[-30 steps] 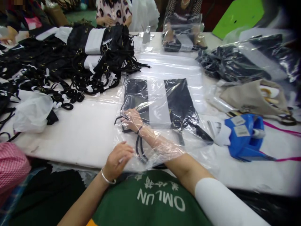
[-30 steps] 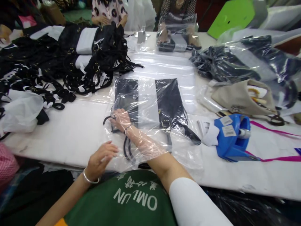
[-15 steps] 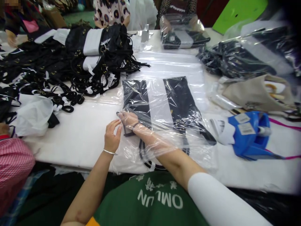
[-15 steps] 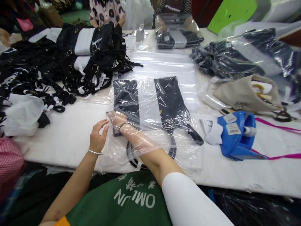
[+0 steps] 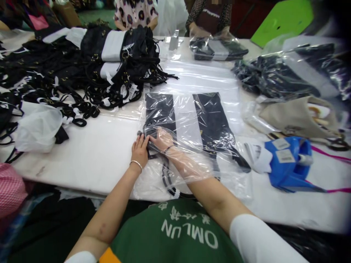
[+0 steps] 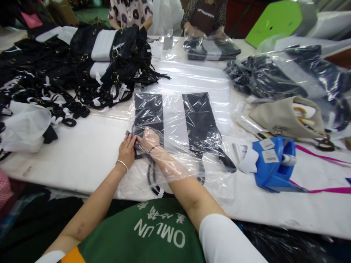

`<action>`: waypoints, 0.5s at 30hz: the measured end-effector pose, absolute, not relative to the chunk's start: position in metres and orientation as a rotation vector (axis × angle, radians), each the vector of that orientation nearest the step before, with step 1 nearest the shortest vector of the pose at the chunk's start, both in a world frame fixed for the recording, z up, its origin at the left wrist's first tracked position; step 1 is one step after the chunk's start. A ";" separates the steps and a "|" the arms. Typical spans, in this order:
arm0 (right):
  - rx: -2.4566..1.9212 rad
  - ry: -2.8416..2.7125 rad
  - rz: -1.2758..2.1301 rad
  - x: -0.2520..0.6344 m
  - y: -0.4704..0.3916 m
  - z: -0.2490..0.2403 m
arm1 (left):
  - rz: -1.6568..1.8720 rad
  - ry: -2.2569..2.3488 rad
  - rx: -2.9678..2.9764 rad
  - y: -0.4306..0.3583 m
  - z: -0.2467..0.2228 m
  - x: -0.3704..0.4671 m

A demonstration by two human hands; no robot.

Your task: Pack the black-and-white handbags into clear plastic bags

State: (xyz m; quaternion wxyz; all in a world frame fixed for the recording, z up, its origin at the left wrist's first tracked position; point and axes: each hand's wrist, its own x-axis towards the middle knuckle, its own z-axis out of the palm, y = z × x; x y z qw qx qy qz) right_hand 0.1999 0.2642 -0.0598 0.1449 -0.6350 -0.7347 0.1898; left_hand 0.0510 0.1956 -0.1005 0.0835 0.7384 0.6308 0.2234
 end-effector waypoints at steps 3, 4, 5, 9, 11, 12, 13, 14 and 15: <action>-1.771 -2.071 0.634 0.198 0.263 -0.062 | 0.618 1.908 2.189 0.198 -0.101 0.051; -1.758 -2.056 0.680 0.200 0.264 -0.062 | 0.616 1.901 2.193 0.198 -0.101 0.051; -1.753 -2.040 0.728 0.202 0.266 -0.062 | 0.620 1.888 2.201 0.198 -0.101 0.051; -1.744 -1.916 0.880 0.212 0.274 -0.061 | 0.601 1.850 2.231 0.198 -0.100 0.050; -1.709 -1.808 0.959 0.215 0.276 -0.060 | 0.526 1.831 2.250 0.199 -0.100 0.050; -1.676 -1.753 1.014 0.216 0.276 -0.060 | 0.484 1.822 2.258 0.199 -0.100 0.050; -1.632 -1.699 1.081 0.217 0.276 -0.060 | 0.449 1.814 2.264 0.200 -0.100 0.050; -1.576 -1.638 1.158 0.218 0.275 -0.059 | 0.427 1.808 2.267 0.201 -0.101 0.049; -1.514 -1.583 1.235 0.219 0.275 -0.059 | 0.419 1.805 2.266 0.201 -0.102 0.049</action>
